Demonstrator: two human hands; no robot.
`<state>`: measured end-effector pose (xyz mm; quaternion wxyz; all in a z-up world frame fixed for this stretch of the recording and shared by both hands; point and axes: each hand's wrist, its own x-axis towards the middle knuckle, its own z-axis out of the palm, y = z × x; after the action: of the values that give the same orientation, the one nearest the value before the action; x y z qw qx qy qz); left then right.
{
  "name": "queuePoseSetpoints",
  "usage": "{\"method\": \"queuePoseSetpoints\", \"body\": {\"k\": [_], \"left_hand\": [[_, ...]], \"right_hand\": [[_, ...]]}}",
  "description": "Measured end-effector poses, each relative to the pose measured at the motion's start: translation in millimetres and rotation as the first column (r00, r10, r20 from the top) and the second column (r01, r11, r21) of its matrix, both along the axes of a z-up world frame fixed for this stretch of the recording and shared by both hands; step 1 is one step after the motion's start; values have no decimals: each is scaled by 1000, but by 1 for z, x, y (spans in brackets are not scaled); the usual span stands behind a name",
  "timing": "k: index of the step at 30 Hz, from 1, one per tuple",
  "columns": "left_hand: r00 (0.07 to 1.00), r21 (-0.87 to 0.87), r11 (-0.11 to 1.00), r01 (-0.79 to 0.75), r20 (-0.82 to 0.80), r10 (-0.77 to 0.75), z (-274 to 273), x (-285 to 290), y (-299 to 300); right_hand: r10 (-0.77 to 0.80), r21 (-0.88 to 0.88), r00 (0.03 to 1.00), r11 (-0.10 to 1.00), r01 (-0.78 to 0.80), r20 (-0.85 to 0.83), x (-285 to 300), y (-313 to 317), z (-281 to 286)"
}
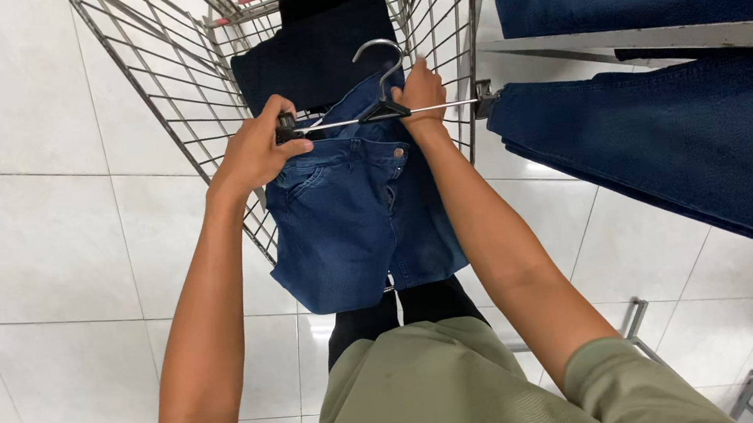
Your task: The person takes blue shorts out of a shopping cart, attaches them to a clothes hanger, and hangs them on a clothing rack in a store.
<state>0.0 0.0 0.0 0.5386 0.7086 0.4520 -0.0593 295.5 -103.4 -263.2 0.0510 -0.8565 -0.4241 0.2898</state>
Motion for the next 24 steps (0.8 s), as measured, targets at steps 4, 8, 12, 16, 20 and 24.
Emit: {"method": "queuePoseSetpoints", "body": {"k": [4, 8, 12, 16, 20, 24], "left_hand": [[998, -17, 1000, -17, 64, 18, -22, -7, -2], [996, -41, 998, -54, 63, 56, -28, -11, 0], [988, -65, 990, -127, 78, 132, -29, -16, 3], [978, -84, 979, -186, 81, 193, -63, -33, 7], [975, -87, 976, -200, 83, 207, -75, -39, 12], [969, -63, 971, -232, 66, 236, -80, -46, 14]], "right_hand": [[0, 57, 999, 998, 3, -51, 3, 4, 4], [-8, 31, 952, 999, 19, -305, 4, 2, 9], [-33, 71, 949, 996, 58, -314, -8, 0, 91], [5, 32, 970, 999, 3, -244, -9, -10, 161], [18, 121, 948, 992, 22, -319, -14, -13, 209], [3, 258, 970, 964, 62, -243, -12, -19, 250]]}}
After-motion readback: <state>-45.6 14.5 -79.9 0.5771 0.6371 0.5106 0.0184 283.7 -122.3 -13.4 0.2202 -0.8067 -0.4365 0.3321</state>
